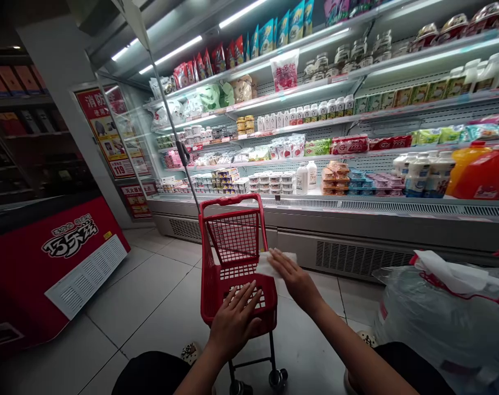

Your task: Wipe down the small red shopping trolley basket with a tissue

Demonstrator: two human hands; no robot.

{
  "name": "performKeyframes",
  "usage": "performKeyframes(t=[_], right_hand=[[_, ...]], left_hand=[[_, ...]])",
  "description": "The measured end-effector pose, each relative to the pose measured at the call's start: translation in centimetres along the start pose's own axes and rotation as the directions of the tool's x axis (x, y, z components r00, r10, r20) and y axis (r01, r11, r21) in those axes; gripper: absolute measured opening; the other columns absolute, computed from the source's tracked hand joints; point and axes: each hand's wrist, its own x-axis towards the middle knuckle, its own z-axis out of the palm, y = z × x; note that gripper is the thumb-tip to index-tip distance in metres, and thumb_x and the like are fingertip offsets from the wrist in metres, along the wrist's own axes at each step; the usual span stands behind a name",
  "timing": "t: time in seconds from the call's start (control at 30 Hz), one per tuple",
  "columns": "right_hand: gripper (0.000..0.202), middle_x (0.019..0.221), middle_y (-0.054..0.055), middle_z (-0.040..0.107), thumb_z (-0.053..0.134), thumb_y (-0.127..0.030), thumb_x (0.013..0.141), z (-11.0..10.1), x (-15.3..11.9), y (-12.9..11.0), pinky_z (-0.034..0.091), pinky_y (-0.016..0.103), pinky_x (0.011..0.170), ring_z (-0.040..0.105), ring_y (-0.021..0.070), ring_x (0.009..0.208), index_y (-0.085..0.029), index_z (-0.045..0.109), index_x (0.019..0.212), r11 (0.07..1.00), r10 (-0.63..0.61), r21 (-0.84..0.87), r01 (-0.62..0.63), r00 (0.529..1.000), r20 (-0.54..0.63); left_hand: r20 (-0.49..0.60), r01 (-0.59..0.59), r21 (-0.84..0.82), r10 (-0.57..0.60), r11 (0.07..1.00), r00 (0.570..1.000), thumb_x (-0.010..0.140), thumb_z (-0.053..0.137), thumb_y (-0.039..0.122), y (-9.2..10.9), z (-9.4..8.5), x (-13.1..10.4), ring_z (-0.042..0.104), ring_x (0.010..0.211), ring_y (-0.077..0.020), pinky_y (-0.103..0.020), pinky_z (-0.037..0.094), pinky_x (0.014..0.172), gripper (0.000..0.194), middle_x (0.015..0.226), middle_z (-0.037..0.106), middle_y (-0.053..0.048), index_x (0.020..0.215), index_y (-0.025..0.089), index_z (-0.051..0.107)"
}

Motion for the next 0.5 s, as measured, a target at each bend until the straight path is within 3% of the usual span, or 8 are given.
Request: performKeyframes(t=[0.1,0.17,0.33,0.5], right_hand=[[0.072,0.163,0.008,0.044,0.039,0.003,0.098,-0.3,-1.6,-2.1,0.046,0.038,0.120,0.032,0.0180,0.154,-0.022,0.027,0.164,0.967,-0.245,0.094,0.235,0.963,0.114],[0.068,0.160,0.008,0.049,0.046,-0.003,0.101,0.0,-2.6,-2.9,0.044,0.039,0.121,0.035,0.0180,0.153,-0.021,0.028,0.164,0.944,-0.322,0.128,0.305,0.935,0.146],[0.065,0.157,0.007,0.053,0.047,-0.007,0.102,1.9,-1.7,-1.0,0.042,0.042,0.123,0.041,0.0173,0.150,-0.023,0.030,0.163,0.948,-0.305,0.144,0.285,0.942,0.140],[0.065,0.154,0.007,0.056,0.041,-0.001,0.100,3.7,0.9,2.1,0.046,0.046,0.119,0.045,0.0179,0.148,-0.025,0.038,0.160,0.980,-0.175,0.116,0.161,0.977,0.121]], left_hand=[[0.005,-0.057,-0.021,0.057,0.998,0.998,0.106,0.048,0.047,-0.6,-1.3,-0.7,0.040,0.153,-0.0230,-0.045,0.032,0.127,0.051,0.165,0.042,-0.004,0.153,0.027,0.050],[0.021,-0.091,-0.033,0.092,0.995,0.996,0.106,0.049,0.046,-1.1,-2.2,-1.1,0.038,0.153,-0.0221,-0.045,0.029,0.129,0.048,0.167,0.038,-0.003,0.149,0.027,0.054],[0.077,-0.141,-0.041,0.143,0.989,0.987,0.105,0.050,0.045,-2.0,-3.7,-1.3,0.038,0.154,-0.0197,-0.042,0.028,0.129,0.055,0.169,0.034,0.000,0.158,0.032,0.041],[0.099,-0.180,-0.021,0.181,0.983,0.978,0.105,0.050,0.043,-2.5,-4.0,-1.6,0.039,0.153,-0.0189,-0.041,0.027,0.129,0.067,0.169,0.033,0.001,0.166,0.034,0.021]])
